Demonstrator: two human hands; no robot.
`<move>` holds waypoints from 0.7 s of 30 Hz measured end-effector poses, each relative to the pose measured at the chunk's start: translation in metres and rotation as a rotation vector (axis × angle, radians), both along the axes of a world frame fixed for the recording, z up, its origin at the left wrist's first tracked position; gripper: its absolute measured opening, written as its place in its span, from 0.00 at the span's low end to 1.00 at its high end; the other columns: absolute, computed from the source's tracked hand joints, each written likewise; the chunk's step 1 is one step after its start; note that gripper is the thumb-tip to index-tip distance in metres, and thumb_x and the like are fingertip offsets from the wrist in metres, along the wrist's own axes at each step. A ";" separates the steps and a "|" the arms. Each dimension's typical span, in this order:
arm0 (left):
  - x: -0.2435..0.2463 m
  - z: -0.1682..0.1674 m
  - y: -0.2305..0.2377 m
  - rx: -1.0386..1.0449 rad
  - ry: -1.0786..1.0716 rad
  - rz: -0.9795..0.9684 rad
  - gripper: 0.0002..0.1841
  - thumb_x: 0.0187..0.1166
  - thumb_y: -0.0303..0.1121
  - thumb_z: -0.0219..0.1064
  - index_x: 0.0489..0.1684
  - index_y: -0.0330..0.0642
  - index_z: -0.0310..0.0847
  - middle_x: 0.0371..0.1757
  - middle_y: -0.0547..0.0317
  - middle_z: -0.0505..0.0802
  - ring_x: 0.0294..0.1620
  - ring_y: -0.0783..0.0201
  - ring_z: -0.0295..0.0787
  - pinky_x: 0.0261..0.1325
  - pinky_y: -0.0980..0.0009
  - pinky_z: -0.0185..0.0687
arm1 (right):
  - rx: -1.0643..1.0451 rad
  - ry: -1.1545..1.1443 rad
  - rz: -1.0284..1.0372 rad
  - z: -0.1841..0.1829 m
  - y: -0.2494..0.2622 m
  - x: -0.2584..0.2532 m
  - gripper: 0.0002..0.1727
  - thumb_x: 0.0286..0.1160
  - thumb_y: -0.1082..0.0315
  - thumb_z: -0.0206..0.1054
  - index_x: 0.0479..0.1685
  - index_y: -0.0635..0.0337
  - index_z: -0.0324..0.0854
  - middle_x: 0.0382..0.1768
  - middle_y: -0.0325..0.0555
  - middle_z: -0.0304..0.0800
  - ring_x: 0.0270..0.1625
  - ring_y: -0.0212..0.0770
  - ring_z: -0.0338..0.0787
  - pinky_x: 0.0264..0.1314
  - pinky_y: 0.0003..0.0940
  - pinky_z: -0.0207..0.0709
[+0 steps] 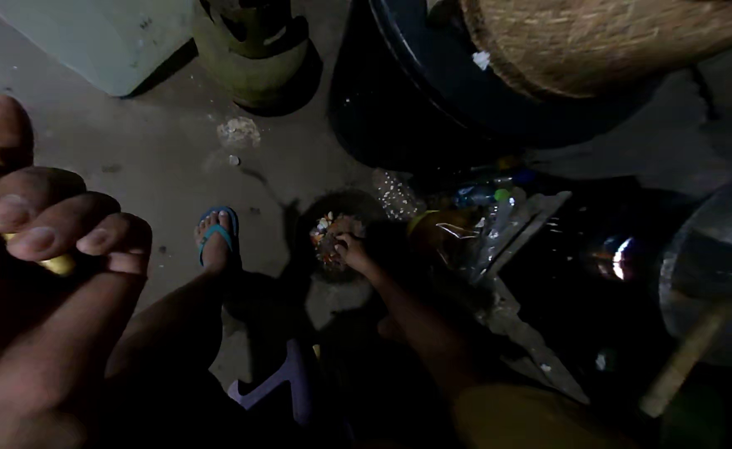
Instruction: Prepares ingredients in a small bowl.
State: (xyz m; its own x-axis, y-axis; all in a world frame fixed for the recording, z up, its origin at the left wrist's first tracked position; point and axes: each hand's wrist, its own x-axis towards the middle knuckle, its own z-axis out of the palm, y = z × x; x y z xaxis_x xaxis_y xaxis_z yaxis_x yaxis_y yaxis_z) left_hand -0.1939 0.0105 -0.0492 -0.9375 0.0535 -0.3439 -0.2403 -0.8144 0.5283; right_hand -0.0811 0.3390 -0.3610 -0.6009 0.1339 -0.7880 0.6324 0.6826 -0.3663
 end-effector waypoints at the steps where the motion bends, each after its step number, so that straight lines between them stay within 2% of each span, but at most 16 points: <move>1: 0.001 -0.009 -0.009 0.043 0.035 -0.019 0.21 0.95 0.41 0.43 0.49 0.38 0.80 0.18 0.65 0.80 0.16 0.75 0.79 0.22 0.81 0.82 | 0.012 -0.010 0.084 0.009 -0.006 0.012 0.26 0.91 0.54 0.59 0.82 0.55 0.74 0.77 0.59 0.80 0.77 0.57 0.81 0.82 0.56 0.71; 3: -0.006 -0.041 -0.042 0.280 0.166 -0.171 0.19 0.89 0.39 0.47 0.54 0.32 0.77 0.28 0.55 0.83 0.27 0.62 0.83 0.37 0.67 0.86 | 0.125 -0.082 0.282 0.019 -0.024 0.036 0.27 0.92 0.45 0.52 0.86 0.38 0.69 0.72 0.52 0.86 0.73 0.55 0.86 0.77 0.58 0.76; 4: -0.011 -0.050 -0.050 0.347 0.226 -0.240 0.20 0.88 0.40 0.47 0.61 0.32 0.75 0.32 0.53 0.83 0.31 0.59 0.83 0.43 0.63 0.86 | 0.172 -0.103 0.338 0.016 -0.033 0.045 0.28 0.92 0.44 0.50 0.88 0.35 0.67 0.70 0.53 0.88 0.70 0.58 0.88 0.73 0.61 0.78; 5: -0.013 -0.046 -0.044 0.330 0.221 -0.217 0.22 0.89 0.41 0.47 0.66 0.32 0.74 0.31 0.54 0.84 0.29 0.61 0.83 0.41 0.65 0.87 | 0.215 -0.111 0.366 0.012 -0.040 0.047 0.28 0.92 0.45 0.49 0.89 0.35 0.65 0.68 0.54 0.88 0.69 0.60 0.88 0.71 0.62 0.79; 6: -0.010 -0.034 -0.030 0.254 0.174 -0.143 0.23 0.90 0.41 0.45 0.65 0.31 0.76 0.27 0.56 0.84 0.25 0.64 0.83 0.35 0.69 0.87 | 0.253 -0.112 0.359 0.007 -0.043 0.041 0.28 0.93 0.45 0.48 0.89 0.36 0.66 0.67 0.55 0.89 0.68 0.60 0.89 0.70 0.62 0.79; 7: -0.005 -0.019 -0.012 0.119 0.106 -0.063 0.21 0.93 0.40 0.42 0.57 0.34 0.78 0.22 0.61 0.82 0.20 0.71 0.82 0.28 0.77 0.86 | 0.277 -0.129 0.310 0.005 -0.043 0.029 0.28 0.93 0.46 0.48 0.88 0.38 0.67 0.67 0.57 0.89 0.69 0.61 0.88 0.71 0.62 0.78; 9: 0.000 -0.005 0.007 0.010 0.012 -0.026 0.20 0.94 0.38 0.40 0.50 0.37 0.79 0.19 0.64 0.80 0.17 0.74 0.80 0.25 0.81 0.83 | 0.283 -0.153 0.159 -0.002 -0.029 0.007 0.26 0.93 0.50 0.51 0.86 0.44 0.68 0.68 0.61 0.87 0.71 0.64 0.87 0.71 0.66 0.77; 11: -0.004 0.002 0.014 -0.024 -0.038 -0.017 0.21 0.95 0.41 0.41 0.45 0.40 0.80 0.17 0.66 0.78 0.15 0.77 0.77 0.22 0.83 0.81 | 0.169 -0.074 -0.007 -0.014 -0.003 -0.013 0.25 0.91 0.57 0.58 0.83 0.54 0.72 0.70 0.66 0.84 0.73 0.66 0.84 0.75 0.66 0.75; 12: -0.005 0.003 0.013 -0.019 -0.047 -0.011 0.21 0.95 0.42 0.41 0.43 0.40 0.79 0.16 0.67 0.77 0.14 0.77 0.77 0.21 0.84 0.81 | 0.101 -0.049 -0.022 -0.019 0.008 -0.013 0.25 0.90 0.58 0.60 0.81 0.58 0.73 0.71 0.67 0.83 0.74 0.65 0.83 0.77 0.65 0.73; 14: -0.006 -0.001 0.004 -0.001 -0.012 -0.011 0.21 0.95 0.41 0.41 0.44 0.40 0.79 0.17 0.67 0.78 0.14 0.77 0.77 0.21 0.83 0.80 | 0.014 -0.022 0.086 -0.013 0.017 -0.004 0.25 0.90 0.58 0.60 0.80 0.61 0.75 0.74 0.65 0.81 0.76 0.61 0.82 0.81 0.60 0.72; 15: -0.006 -0.010 -0.007 0.036 0.035 -0.048 0.20 0.95 0.41 0.42 0.48 0.39 0.79 0.19 0.65 0.80 0.17 0.75 0.80 0.24 0.82 0.83 | 0.017 -0.033 0.169 -0.003 0.011 0.007 0.25 0.91 0.57 0.59 0.81 0.57 0.75 0.75 0.61 0.81 0.77 0.59 0.81 0.82 0.57 0.71; 16: -0.005 -0.025 -0.023 0.130 0.104 -0.123 0.18 0.94 0.39 0.44 0.52 0.37 0.78 0.24 0.60 0.83 0.23 0.69 0.83 0.31 0.76 0.87 | 0.060 -0.081 0.254 0.009 0.000 0.022 0.26 0.92 0.53 0.56 0.84 0.50 0.73 0.74 0.58 0.83 0.76 0.57 0.83 0.81 0.57 0.72; 17: -0.008 -0.038 -0.037 0.266 0.151 -0.202 0.18 0.90 0.38 0.47 0.53 0.33 0.78 0.30 0.53 0.84 0.29 0.61 0.84 0.39 0.66 0.87 | 0.130 -0.138 0.312 0.018 -0.014 0.033 0.27 0.93 0.49 0.52 0.86 0.42 0.69 0.71 0.55 0.87 0.73 0.57 0.86 0.77 0.59 0.76; 18: -0.010 -0.040 -0.038 0.303 0.168 -0.226 0.18 0.88 0.38 0.48 0.54 0.32 0.78 0.31 0.52 0.85 0.30 0.59 0.85 0.41 0.64 0.87 | 0.198 -0.171 0.322 0.021 -0.026 0.038 0.27 0.93 0.47 0.50 0.88 0.39 0.67 0.68 0.54 0.89 0.70 0.58 0.88 0.73 0.60 0.78; 19: -0.007 -0.032 -0.029 0.251 0.149 -0.185 0.18 0.90 0.38 0.46 0.57 0.33 0.77 0.29 0.55 0.84 0.27 0.62 0.84 0.38 0.67 0.87 | 0.251 -0.191 0.303 0.020 -0.036 0.038 0.28 0.94 0.46 0.48 0.89 0.38 0.65 0.66 0.55 0.90 0.69 0.59 0.89 0.71 0.61 0.79; 21: -0.001 -0.006 0.003 0.000 0.021 -0.036 0.19 0.95 0.39 0.44 0.48 0.39 0.81 0.19 0.65 0.81 0.17 0.74 0.80 0.25 0.81 0.84 | 0.295 -0.206 0.229 0.012 -0.038 0.012 0.29 0.94 0.46 0.46 0.90 0.41 0.64 0.68 0.58 0.88 0.72 0.61 0.87 0.73 0.63 0.77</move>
